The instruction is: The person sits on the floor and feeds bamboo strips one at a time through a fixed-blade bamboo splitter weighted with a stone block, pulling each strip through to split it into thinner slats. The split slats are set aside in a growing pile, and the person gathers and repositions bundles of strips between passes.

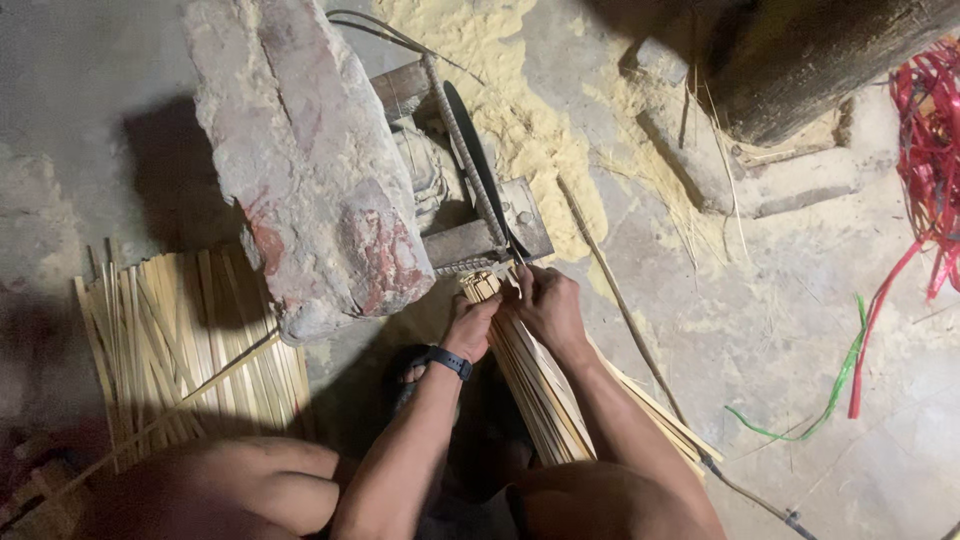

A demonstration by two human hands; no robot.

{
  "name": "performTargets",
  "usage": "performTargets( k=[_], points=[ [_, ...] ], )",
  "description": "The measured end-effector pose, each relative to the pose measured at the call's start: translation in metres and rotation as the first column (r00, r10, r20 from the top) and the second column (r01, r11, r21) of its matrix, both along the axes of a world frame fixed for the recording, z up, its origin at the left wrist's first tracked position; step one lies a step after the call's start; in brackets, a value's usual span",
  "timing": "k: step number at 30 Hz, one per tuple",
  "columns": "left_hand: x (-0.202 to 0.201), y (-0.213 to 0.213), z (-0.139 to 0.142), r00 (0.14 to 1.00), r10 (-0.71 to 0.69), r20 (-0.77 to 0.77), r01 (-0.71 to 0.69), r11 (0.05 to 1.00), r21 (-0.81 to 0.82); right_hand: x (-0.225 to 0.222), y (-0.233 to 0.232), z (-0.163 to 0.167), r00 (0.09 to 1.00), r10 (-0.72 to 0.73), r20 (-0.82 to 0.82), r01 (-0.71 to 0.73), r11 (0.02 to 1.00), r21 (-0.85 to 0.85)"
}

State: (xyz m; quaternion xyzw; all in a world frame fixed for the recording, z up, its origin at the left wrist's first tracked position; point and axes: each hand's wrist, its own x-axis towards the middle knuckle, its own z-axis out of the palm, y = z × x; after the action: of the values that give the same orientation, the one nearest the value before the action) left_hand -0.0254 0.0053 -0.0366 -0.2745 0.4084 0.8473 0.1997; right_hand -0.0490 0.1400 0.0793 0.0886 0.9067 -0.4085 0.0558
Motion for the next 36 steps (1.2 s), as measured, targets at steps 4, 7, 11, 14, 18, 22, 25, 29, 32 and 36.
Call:
performTargets(
  k=[4, 7, 11, 14, 18, 22, 25, 29, 32, 36],
  points=[
    [0.0, 0.001, 0.007, 0.996, -0.094, 0.0, 0.094, 0.992, -0.086, 0.019, 0.021, 0.016, 0.999, 0.049, 0.018, -0.049, 0.999, -0.018],
    [0.0, 0.001, 0.015, 0.992, -0.093, -0.083, 0.092, 0.996, -0.015, 0.064, 0.049, 0.024, 0.995, 0.082, -0.061, -0.064, 0.962, 0.266],
    [-0.001, 0.002, 0.018, 0.981, -0.193, -0.019, 0.193, 0.981, -0.013, 0.1, 0.056, 0.001, 0.895, 0.302, -0.329, -0.208, 0.934, 0.29],
    [-0.002, 0.002, 0.015, 0.985, -0.173, -0.018, 0.173, 0.984, 0.038, 0.097, 0.054, -0.012, 0.969, 0.199, -0.148, -0.185, 0.977, 0.102],
    [-0.003, -0.002, 0.005, 0.978, -0.202, -0.053, 0.202, 0.979, -0.01, 0.072, 0.039, -0.005, 0.954, 0.112, -0.28, -0.065, 0.983, 0.172],
    [-0.001, -0.003, -0.009, 0.981, -0.177, -0.081, 0.18, 0.983, 0.024, 0.041, 0.021, 0.007, 0.963, 0.154, -0.223, -0.119, 0.98, 0.161],
    [-0.001, 0.0, -0.014, 0.979, -0.203, -0.008, 0.202, 0.978, -0.044, 0.034, 0.021, 0.007, 0.935, 0.161, -0.316, -0.113, 0.98, 0.163],
    [0.001, 0.0, -0.009, 0.974, -0.221, -0.057, 0.22, 0.975, -0.026, 0.062, 0.045, 0.01, 0.931, 0.231, -0.283, -0.159, 0.953, 0.257],
    [0.002, -0.002, 0.004, 0.975, -0.199, -0.098, 0.201, 0.979, 0.014, 0.09, 0.054, 0.009, 0.889, 0.256, -0.379, -0.122, 0.932, 0.342],
    [0.004, -0.004, 0.015, 0.957, -0.242, -0.16, 0.26, 0.96, 0.105, 0.107, 0.051, 0.001, 0.964, 0.137, -0.227, -0.145, 0.989, -0.02]
  ],
)
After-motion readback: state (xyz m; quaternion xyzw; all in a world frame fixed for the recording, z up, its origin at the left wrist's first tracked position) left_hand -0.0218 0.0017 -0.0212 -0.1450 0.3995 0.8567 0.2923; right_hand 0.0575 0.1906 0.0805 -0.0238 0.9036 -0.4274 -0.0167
